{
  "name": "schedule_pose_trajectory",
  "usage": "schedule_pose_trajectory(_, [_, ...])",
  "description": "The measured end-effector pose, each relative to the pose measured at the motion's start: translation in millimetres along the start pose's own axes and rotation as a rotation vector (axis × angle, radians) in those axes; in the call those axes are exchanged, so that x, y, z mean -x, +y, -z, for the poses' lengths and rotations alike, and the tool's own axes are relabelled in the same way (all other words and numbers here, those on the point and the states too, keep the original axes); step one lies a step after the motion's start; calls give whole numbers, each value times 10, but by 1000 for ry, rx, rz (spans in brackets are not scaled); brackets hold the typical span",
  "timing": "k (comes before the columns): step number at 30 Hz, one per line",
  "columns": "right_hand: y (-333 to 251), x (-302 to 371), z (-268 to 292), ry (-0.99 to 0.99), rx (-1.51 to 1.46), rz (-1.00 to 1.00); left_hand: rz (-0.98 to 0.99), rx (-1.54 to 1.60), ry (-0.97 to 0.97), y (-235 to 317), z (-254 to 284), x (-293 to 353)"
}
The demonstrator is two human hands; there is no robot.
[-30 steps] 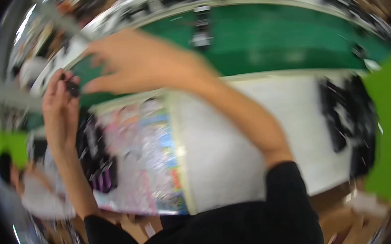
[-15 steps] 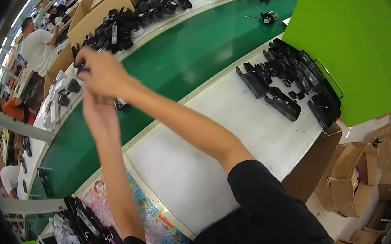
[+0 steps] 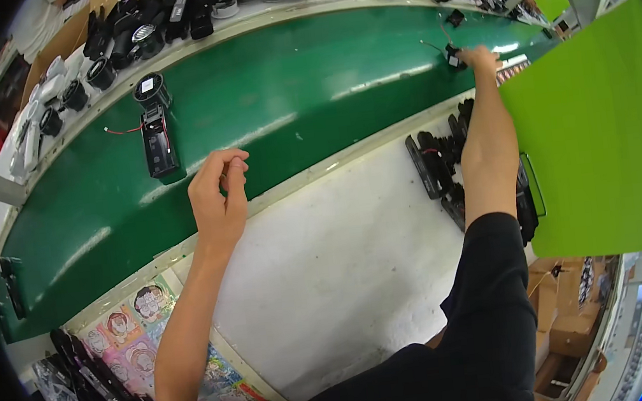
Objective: Assemble electronic fan components by connecting wires and fitting housing pieces together.
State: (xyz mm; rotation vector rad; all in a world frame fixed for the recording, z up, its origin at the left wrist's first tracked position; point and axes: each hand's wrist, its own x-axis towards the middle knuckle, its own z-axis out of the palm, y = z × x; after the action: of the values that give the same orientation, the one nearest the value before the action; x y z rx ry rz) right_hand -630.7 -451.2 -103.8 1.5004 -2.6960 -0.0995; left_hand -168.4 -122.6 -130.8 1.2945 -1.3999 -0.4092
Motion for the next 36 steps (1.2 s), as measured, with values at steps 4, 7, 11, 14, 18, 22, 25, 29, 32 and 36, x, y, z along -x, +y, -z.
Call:
schedule_pose_trajectory(4, [661,-541,246,40,7,33,-64,145,26,68,-144,-12])
schedule_pose_trajectory(7, [320,-199,7,128,-146,261,-5,87,9,36,-101,3])
schedule_pose_trajectory(11, [-214,177,599,-105,-247,563,-52,82,28,11,-146,-17])
schedule_pose_trajectory(14, [-1000,1536,1124,-252,-566,836,107,162,10,-80,-30,-72])
schedule_pose_trajectory(18, [-1305,3378,1811,-360,-980,1087,-43,386,-44,343,213,-361])
schedule_pose_trajectory(22, [-1427,4314,2041,-431,-1094,1494,-170,932,0,1096,807,-491])
schedule_pose_trajectory(25, [-1519,4679,2140,-463,-1280,1491,-237,925,14,1263,1240,-489])
schedule_pose_trajectory(29, [-1464,4977,2111,-155,-1550,1459,-113,1254,85,1387,1479,-429])
schedule_pose_trajectory(32, [-1347,5193,2155,312,-1755,1087,-22,1337,63,1559,1518,-382])
schedule_pose_trajectory(36, [-1184,5300,2044,671,-1507,1436,2,1288,87,1649,1574,-337])
